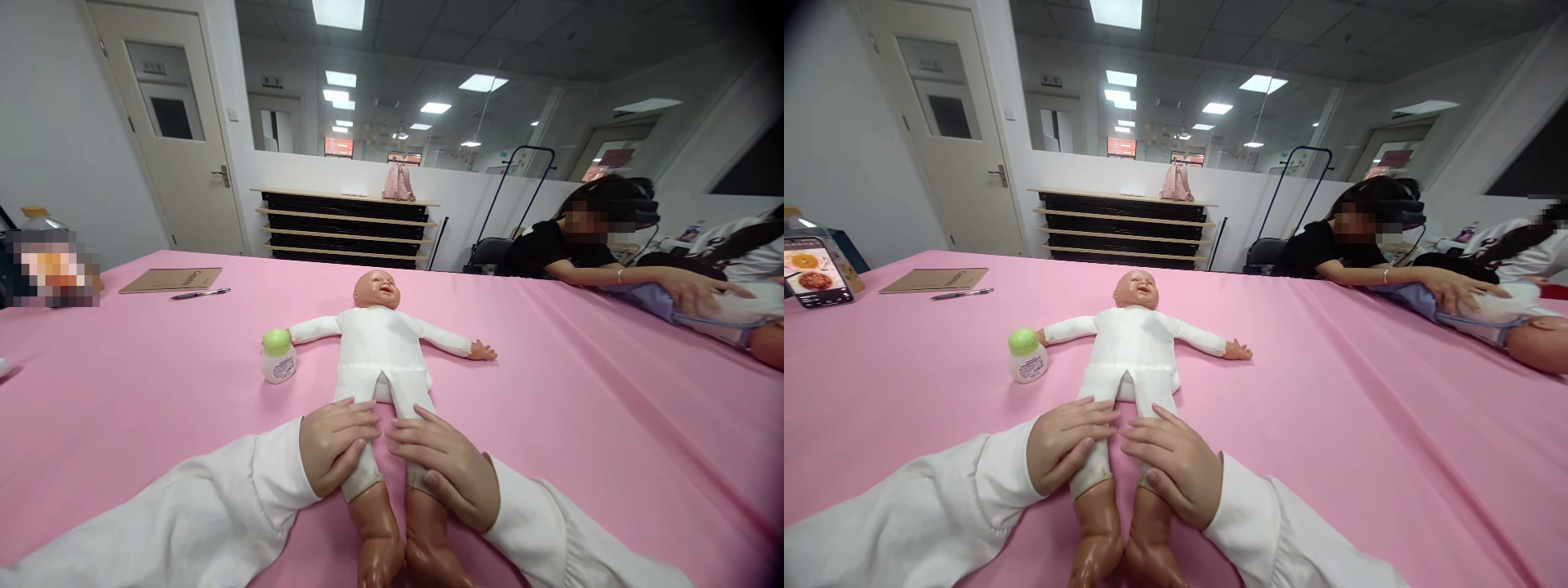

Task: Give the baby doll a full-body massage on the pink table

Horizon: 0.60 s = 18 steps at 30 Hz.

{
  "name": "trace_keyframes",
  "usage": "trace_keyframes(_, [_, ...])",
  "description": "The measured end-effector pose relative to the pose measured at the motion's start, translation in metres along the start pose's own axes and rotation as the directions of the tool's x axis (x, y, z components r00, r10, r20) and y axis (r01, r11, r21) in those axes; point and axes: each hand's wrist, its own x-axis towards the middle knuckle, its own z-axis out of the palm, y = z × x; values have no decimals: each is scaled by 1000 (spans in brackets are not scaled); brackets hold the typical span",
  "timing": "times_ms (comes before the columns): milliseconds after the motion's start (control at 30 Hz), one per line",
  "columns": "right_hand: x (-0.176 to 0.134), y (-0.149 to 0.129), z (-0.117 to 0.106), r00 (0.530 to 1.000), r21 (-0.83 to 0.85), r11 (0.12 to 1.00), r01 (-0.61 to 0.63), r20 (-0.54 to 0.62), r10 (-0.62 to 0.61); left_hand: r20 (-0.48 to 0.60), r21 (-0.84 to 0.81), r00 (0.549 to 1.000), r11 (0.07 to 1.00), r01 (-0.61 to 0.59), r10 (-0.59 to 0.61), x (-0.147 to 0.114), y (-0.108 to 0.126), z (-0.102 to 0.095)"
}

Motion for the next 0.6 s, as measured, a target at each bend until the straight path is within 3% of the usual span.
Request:
trace_keyframes(167, [5,2,-5,992,-67,990,-122,16,123,-13,81,992,989,126,-125,0,-5,5])
trace_keyframes(400, [0,0,0,999,106,993,42,11,-44,42,-102,998,994,-45,49,1,3,-6])
trace_keyframes(467, [0,-1,-2,999,73,996,45,12,-46,47,-46,999,999,-13,16,2,2,-7])
trace_keyframes(600, [3,3,-6,997,-73,994,-77,3,78,67,86,986,986,145,-151,3,-3,0])
